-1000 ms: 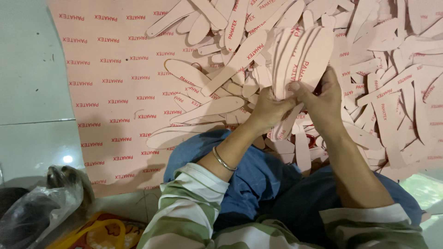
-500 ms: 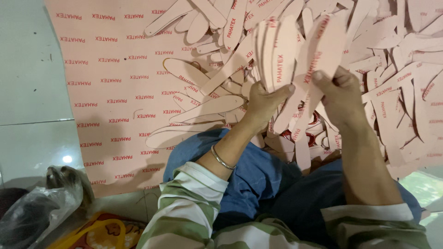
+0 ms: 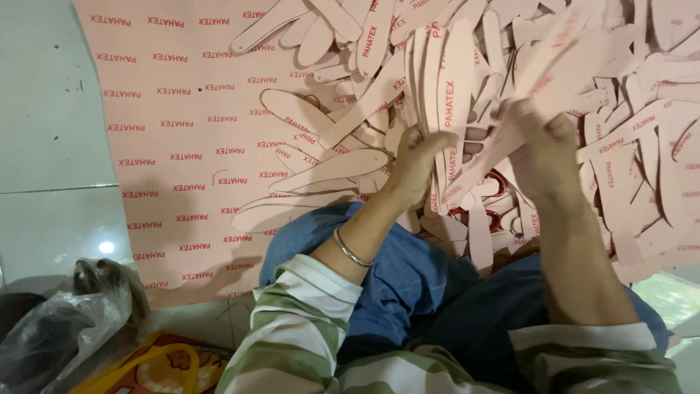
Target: The person sits on the floor and repeatedly picks up pink shoe insoles from a large pile, aligns them, and stacks them into a neat pile. The person handles the insoles by hand, occasionally adjusting their position to ensure alignment.
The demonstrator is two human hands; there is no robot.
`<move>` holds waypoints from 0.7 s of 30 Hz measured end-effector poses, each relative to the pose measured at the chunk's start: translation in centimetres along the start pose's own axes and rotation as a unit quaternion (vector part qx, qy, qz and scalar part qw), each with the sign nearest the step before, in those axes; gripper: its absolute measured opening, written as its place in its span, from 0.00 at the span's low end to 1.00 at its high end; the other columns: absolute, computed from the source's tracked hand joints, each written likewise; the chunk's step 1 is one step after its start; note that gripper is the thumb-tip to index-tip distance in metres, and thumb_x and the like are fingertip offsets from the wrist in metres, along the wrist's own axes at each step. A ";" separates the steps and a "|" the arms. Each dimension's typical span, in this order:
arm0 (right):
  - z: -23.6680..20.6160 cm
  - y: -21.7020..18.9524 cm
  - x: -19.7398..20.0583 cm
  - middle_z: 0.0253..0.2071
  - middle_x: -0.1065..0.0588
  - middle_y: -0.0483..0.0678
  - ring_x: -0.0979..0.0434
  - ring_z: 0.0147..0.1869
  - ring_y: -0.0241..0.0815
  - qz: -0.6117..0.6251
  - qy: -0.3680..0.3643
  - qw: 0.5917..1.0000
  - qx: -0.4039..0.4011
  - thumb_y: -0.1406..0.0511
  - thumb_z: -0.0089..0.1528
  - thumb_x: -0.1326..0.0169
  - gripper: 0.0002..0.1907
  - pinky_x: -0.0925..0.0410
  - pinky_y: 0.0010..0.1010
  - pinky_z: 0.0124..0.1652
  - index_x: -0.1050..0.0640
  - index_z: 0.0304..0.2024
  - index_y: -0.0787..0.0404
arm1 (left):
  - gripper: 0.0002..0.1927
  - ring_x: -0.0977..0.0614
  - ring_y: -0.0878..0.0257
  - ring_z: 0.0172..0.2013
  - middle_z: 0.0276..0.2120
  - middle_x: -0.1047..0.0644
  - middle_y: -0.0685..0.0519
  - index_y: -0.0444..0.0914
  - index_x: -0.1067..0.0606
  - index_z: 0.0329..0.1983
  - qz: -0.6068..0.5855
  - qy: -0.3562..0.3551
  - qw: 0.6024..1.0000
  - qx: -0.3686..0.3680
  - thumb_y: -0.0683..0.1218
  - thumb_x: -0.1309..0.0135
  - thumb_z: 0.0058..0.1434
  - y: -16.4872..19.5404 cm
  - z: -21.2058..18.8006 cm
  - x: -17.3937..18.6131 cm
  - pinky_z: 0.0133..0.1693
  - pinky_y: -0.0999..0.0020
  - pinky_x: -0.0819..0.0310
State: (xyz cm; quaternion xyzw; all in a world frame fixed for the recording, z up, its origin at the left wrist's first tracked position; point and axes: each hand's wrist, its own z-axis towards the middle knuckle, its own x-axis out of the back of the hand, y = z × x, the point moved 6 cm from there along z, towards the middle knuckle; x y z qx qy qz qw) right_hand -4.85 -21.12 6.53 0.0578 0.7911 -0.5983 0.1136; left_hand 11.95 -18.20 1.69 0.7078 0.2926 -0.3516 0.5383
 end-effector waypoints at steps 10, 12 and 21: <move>-1.6 -0.9 -2.4 0.39 0.23 0.44 0.24 0.43 0.35 -0.060 -0.052 0.995 -0.065 0.66 0.72 0.47 0.11 0.28 0.29 0.46 0.25 0.56 0.63 | 0.17 0.18 0.66 0.41 0.43 0.17 0.47 0.28 0.21 0.54 0.182 -0.002 0.983 0.021 0.47 0.45 0.71 -0.6 0.5 0.8 0.44 0.69 0.21; -1.5 -0.5 -2.7 0.41 0.22 0.43 0.23 0.44 0.33 -0.111 -0.040 0.991 -0.055 0.68 0.70 0.46 0.09 0.29 0.27 0.46 0.24 0.53 0.64 | 0.17 0.17 0.66 0.40 0.42 0.17 0.48 0.29 0.21 0.52 0.186 0.007 0.983 0.008 0.47 0.43 0.69 -0.6 0.3 0.8 0.44 0.69 0.20; -0.9 -0.4 -1.7 0.41 0.21 0.46 0.23 0.43 0.35 0.002 0.025 0.999 0.021 0.70 0.74 0.44 0.02 0.29 0.28 0.43 0.21 0.47 0.63 | 0.19 0.17 0.67 0.46 0.48 0.18 0.47 0.29 0.22 0.55 0.116 0.017 0.993 -0.017 0.48 0.42 0.68 0.8 0.3 0.9 0.49 0.71 0.21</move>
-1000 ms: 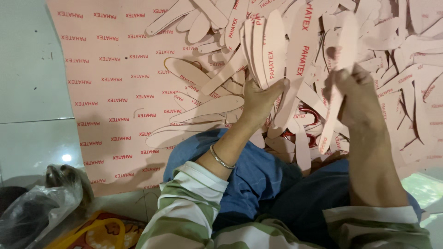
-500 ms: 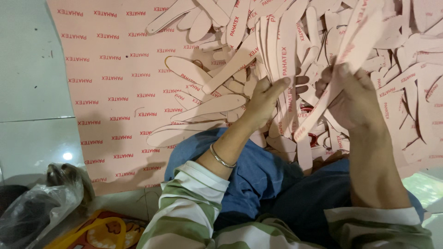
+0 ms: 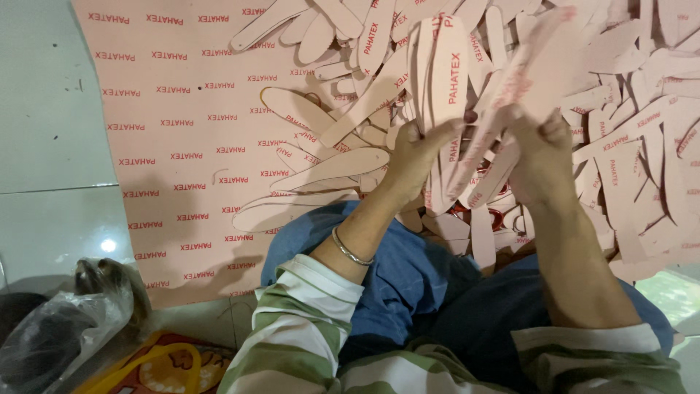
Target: The person sits on the floor and repeatedly picks up pink shoe insoles from a large pile, aligns them, and stacks them into a neat pile. The person handles the insoles by hand, occasionally adjusting their position to ensure alignment.
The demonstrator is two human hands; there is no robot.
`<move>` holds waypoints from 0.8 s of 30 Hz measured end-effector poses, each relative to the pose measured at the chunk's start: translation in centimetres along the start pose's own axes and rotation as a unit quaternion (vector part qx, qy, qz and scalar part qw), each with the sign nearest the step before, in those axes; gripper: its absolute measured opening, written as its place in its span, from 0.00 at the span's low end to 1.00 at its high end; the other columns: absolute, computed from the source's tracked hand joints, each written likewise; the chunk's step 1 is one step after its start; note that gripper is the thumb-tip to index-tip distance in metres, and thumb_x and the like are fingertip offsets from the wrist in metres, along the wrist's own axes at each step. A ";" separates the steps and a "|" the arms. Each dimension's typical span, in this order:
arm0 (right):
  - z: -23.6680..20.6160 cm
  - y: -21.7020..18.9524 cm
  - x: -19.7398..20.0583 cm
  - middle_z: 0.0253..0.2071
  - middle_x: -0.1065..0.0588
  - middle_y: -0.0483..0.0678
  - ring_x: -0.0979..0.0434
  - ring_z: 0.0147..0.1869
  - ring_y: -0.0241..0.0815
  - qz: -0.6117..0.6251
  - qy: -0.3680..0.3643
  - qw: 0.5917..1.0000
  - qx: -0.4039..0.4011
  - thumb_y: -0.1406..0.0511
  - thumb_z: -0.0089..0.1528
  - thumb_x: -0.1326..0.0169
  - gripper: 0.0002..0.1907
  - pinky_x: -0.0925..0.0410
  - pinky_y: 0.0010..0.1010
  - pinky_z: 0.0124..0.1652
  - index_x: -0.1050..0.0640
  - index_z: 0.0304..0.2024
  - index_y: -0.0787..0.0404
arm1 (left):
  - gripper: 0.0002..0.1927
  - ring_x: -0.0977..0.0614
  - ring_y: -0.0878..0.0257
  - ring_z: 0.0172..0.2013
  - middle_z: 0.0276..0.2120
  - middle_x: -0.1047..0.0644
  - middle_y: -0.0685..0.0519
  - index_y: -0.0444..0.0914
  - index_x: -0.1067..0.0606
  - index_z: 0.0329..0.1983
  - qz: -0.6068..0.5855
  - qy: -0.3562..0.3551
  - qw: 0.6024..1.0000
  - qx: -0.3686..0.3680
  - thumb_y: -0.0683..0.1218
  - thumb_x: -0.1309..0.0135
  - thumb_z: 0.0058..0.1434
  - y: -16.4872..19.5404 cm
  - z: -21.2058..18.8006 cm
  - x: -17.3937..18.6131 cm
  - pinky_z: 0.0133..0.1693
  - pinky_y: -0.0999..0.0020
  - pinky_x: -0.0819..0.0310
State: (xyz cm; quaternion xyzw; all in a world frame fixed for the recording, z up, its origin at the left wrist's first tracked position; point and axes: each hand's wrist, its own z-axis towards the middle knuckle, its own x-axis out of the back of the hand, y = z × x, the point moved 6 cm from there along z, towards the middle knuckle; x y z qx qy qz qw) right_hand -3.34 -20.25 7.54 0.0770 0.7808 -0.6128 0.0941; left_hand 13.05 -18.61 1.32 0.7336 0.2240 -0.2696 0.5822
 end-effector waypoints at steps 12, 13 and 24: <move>-0.5 -0.2 -0.4 0.46 0.20 0.48 0.20 0.47 0.34 -0.074 -0.041 0.993 -0.083 0.74 0.68 0.45 0.10 0.25 0.26 0.48 0.22 0.52 0.65 | 0.17 0.19 0.70 0.32 0.34 0.17 0.52 0.30 0.18 0.45 0.059 0.011 0.998 0.019 0.51 0.41 0.68 -1.4 0.4 0.9 0.35 0.71 0.22; -0.6 0.0 -0.6 0.46 0.20 0.47 0.20 0.47 0.34 -0.083 -0.037 0.993 -0.079 0.74 0.67 0.44 0.10 0.25 0.26 0.48 0.22 0.52 0.65 | 0.17 0.19 0.70 0.33 0.35 0.17 0.52 0.30 0.19 0.46 0.064 0.009 0.998 0.003 0.50 0.41 0.67 -1.1 0.2 0.8 0.36 0.72 0.22; -0.2 0.1 -0.6 0.47 0.20 0.48 0.19 0.49 0.36 0.047 -0.041 0.998 0.002 0.73 0.71 0.44 0.06 0.25 0.30 0.53 0.21 0.50 0.61 | 0.16 0.17 0.65 0.38 0.42 0.18 0.47 0.29 0.21 0.52 -0.072 -0.016 0.997 0.001 0.46 0.43 0.68 0.7 0.2 0.1 0.43 0.70 0.20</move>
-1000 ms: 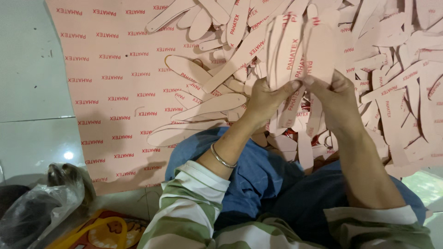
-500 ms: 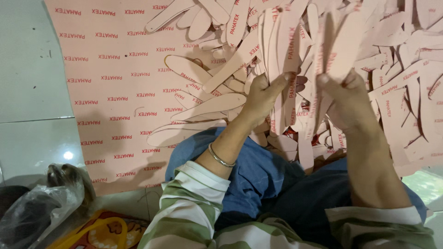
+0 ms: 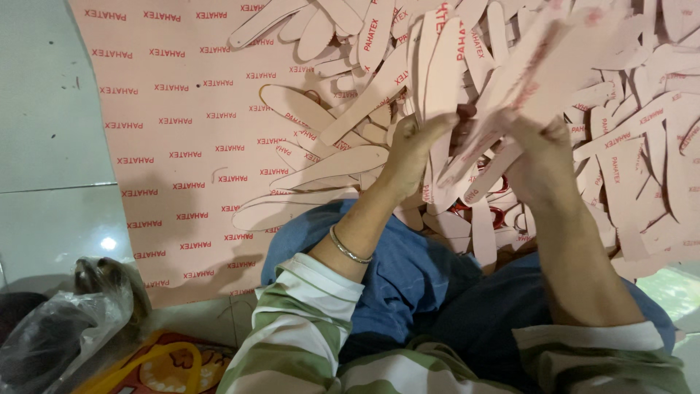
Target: The person sits on the floor and repeatedly picks up pink shoe insoles from a large pile, aligns them, and stacks them into a neat pile. The person handles the insoles by hand, occasionally adjusting their position to ensure alignment.
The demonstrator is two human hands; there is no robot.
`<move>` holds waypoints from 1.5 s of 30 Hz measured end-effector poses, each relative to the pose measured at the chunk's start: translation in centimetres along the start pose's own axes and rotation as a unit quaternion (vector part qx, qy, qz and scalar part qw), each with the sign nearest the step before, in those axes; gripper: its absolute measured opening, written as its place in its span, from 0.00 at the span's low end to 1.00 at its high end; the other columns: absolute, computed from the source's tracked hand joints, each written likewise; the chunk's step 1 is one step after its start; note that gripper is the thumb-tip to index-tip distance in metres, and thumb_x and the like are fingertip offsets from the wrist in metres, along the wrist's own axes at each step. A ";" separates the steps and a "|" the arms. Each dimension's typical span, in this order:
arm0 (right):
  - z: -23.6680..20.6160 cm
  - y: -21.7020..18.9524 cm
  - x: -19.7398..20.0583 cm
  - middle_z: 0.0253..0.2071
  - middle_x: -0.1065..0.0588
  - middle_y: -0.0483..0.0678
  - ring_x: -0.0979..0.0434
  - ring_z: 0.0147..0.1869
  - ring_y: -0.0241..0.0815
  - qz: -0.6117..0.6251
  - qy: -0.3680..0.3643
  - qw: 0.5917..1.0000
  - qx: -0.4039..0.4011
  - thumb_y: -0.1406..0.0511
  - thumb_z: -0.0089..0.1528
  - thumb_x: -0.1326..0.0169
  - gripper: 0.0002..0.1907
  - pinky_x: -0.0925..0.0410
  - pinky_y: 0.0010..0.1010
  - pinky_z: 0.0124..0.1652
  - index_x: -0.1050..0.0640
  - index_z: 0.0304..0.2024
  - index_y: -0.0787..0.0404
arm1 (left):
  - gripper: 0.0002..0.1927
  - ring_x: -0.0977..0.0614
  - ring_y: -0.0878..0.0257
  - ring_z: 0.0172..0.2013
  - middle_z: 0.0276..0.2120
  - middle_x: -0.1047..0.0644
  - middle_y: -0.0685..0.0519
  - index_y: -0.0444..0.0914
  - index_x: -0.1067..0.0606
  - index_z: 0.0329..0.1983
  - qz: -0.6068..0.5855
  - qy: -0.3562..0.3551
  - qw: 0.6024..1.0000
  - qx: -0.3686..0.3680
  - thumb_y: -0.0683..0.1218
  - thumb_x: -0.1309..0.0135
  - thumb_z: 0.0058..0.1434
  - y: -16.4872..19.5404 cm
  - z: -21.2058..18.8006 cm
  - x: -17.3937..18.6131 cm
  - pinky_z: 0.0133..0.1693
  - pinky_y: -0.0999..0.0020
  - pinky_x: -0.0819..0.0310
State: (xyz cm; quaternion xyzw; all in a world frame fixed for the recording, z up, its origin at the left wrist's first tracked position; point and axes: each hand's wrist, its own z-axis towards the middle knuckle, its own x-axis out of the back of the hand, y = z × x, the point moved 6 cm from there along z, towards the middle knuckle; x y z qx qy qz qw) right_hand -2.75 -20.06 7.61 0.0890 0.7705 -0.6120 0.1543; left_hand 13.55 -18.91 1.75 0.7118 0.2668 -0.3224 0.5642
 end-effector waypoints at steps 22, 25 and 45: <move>-0.6 0.1 -1.3 0.48 0.20 0.48 0.19 0.49 0.34 -0.101 0.008 0.994 -0.047 0.74 0.68 0.43 0.08 0.25 0.27 0.50 0.21 0.50 0.62 | 0.12 0.19 0.70 0.34 0.35 0.16 0.53 0.32 0.17 0.46 0.235 0.018 0.971 -0.042 0.47 0.38 0.66 0.6 0.0 0.4 0.37 0.73 0.22; -0.6 0.4 -1.3 0.49 0.20 0.48 0.19 0.52 0.34 -0.084 -0.007 0.996 -0.035 0.73 0.69 0.44 0.09 0.26 0.27 0.53 0.21 0.51 0.62 | 0.14 0.17 0.70 0.37 0.38 0.16 0.52 0.32 0.19 0.47 0.194 0.014 0.980 -0.035 0.46 0.37 0.64 0.6 -0.3 0.2 0.40 0.73 0.20; -0.4 1.0 -0.8 0.48 0.20 0.46 0.20 0.51 0.34 -0.089 -0.003 0.993 -0.082 0.72 0.67 0.43 0.10 0.26 0.30 0.52 0.22 0.52 0.62 | 0.12 0.22 0.66 0.29 0.30 0.19 0.48 0.28 0.17 0.43 0.244 0.020 0.970 0.005 0.44 0.38 0.68 -0.3 0.1 1.2 0.33 0.70 0.26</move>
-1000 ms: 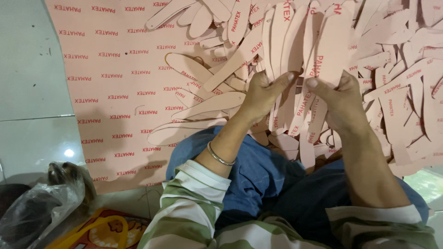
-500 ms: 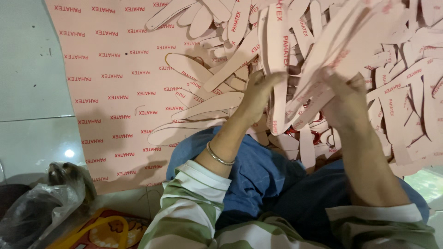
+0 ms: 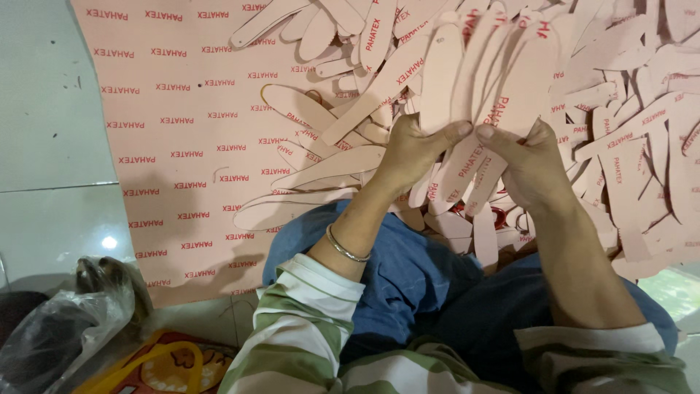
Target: The person sits on the floor and repeatedly picks up pink shoe insoles from a large pile, aligns them, and stacks them into a neat pile. The person handles the insoles by hand, occasionally adjusting their position to ensure alignment.
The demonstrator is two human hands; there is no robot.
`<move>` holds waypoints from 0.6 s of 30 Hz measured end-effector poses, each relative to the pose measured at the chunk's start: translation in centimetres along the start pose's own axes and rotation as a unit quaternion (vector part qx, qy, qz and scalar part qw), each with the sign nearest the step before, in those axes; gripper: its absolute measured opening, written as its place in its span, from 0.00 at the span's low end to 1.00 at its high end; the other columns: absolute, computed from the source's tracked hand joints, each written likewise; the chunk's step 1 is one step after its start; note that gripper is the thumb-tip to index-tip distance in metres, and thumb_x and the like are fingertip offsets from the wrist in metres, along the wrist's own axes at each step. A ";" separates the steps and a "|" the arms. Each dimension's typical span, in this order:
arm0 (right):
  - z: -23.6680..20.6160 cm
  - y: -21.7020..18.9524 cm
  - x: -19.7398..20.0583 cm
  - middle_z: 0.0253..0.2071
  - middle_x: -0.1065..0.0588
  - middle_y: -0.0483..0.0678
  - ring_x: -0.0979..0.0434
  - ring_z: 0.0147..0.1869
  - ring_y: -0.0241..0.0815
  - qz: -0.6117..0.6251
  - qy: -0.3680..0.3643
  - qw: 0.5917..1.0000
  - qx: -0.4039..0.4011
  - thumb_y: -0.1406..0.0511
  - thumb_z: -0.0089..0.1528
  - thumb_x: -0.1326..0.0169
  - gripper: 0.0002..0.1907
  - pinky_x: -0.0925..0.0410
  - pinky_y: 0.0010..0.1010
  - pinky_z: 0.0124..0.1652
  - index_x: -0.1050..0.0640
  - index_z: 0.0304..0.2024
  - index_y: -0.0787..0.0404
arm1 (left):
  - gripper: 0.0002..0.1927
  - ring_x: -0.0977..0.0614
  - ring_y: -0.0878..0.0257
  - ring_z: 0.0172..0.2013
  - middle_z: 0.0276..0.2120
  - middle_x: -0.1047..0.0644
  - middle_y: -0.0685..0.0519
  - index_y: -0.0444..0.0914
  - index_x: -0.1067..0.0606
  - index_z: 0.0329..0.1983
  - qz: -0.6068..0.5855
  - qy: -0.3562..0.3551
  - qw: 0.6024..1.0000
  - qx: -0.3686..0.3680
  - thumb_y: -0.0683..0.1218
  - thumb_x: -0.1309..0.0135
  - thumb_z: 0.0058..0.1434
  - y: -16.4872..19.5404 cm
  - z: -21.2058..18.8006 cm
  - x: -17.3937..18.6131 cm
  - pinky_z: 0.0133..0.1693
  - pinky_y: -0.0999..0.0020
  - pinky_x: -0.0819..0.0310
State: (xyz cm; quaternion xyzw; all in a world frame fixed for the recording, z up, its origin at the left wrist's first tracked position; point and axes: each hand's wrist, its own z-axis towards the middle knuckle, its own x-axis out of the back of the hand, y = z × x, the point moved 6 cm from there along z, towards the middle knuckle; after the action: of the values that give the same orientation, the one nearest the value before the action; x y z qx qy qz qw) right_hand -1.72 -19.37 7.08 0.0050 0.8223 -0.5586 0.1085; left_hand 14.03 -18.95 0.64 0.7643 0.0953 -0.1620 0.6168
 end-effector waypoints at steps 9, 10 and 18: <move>0.2 -2.7 2.1 0.46 0.20 0.52 0.17 0.52 0.41 0.104 0.024 0.993 0.057 0.72 0.72 0.47 0.05 0.22 0.37 0.58 0.21 0.49 0.65 | 0.21 0.14 0.56 0.46 0.49 0.18 0.40 0.28 0.28 0.58 -0.212 -0.070 0.974 0.031 0.50 0.53 0.73 0.5 0.8 0.8 0.46 0.65 0.16; 0.2 -2.7 2.3 0.46 0.20 0.52 0.17 0.51 0.40 0.084 0.030 0.995 0.051 0.72 0.73 0.47 0.05 0.22 0.37 0.56 0.21 0.50 0.65 | 0.20 0.14 0.58 0.45 0.48 0.18 0.41 0.28 0.27 0.58 -0.192 -0.065 0.979 0.027 0.49 0.53 0.73 0.7 0.8 0.8 0.45 0.65 0.17; -0.2 -0.1 0.2 0.44 0.20 0.48 0.20 0.44 0.36 -0.019 -0.006 1.000 -0.012 0.72 0.69 0.44 0.08 0.25 0.29 0.44 0.21 0.51 0.64 | 0.10 0.21 0.68 0.28 0.30 0.20 0.50 0.27 0.20 0.43 -0.094 0.008 0.995 -0.027 0.41 0.43 0.69 0.9 0.3 0.1 0.30 0.71 0.24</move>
State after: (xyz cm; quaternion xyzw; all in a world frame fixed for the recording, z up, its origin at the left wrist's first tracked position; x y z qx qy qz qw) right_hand -2.00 -19.19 7.17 -0.0149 0.8282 -0.5508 0.1025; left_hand 14.35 -19.45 1.39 0.7362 0.1761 -0.2107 0.6185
